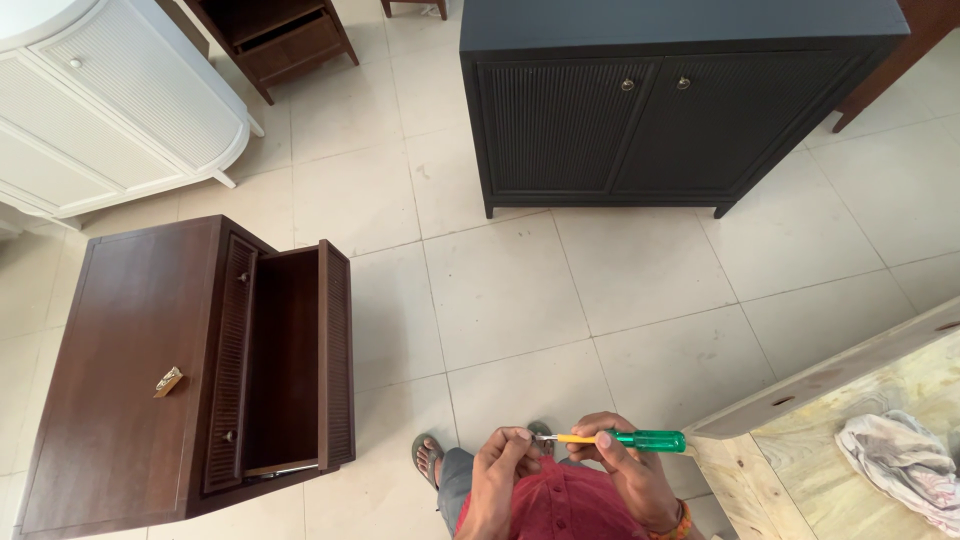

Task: Inspecting and preparing a screw and a screwdriver for furniture assembly.

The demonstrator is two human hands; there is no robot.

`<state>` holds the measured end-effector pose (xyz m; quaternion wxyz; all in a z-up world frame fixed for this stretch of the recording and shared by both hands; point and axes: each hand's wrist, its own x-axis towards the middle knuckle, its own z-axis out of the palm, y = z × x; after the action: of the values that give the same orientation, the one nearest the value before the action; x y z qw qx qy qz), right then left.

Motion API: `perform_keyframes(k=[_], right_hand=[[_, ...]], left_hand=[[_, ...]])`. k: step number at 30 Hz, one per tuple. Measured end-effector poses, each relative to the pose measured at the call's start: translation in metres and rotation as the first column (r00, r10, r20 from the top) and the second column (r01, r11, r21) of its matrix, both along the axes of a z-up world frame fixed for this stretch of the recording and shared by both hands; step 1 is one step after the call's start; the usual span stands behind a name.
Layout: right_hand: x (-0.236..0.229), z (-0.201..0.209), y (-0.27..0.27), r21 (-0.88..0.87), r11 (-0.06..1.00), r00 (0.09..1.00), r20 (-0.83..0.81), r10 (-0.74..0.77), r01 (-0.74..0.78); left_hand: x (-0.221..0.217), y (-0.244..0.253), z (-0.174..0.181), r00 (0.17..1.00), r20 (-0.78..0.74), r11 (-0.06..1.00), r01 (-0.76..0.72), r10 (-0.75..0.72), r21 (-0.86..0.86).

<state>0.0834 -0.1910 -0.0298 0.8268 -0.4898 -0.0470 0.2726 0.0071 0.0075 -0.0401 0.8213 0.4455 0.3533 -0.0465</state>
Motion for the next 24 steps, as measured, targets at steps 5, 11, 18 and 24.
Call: perform_keyframes(k=[5,11,18,24], right_hand=[[-0.001,0.000,-0.001,0.013,1.000,1.000,-0.015,-0.011,0.011],[0.000,0.004,0.000,0.031,1.000,1.000,-0.023,-0.002,0.003],[0.003,-0.005,-0.003,0.067,0.998,1.000,-0.011,0.022,-0.022],[0.003,-0.007,-0.003,0.049,0.999,0.999,-0.034,0.020,-0.018]], left_hand=[[-0.001,-0.001,0.010,0.997,0.054,0.998,0.056,-0.057,0.028],[0.002,-0.002,0.033,0.990,0.024,0.988,0.139,-0.141,0.073],[0.001,-0.002,0.029,0.975,0.086,0.977,0.199,-0.205,0.069],[0.002,-0.003,0.026,0.980,0.094,0.983,0.173,-0.178,0.053]])
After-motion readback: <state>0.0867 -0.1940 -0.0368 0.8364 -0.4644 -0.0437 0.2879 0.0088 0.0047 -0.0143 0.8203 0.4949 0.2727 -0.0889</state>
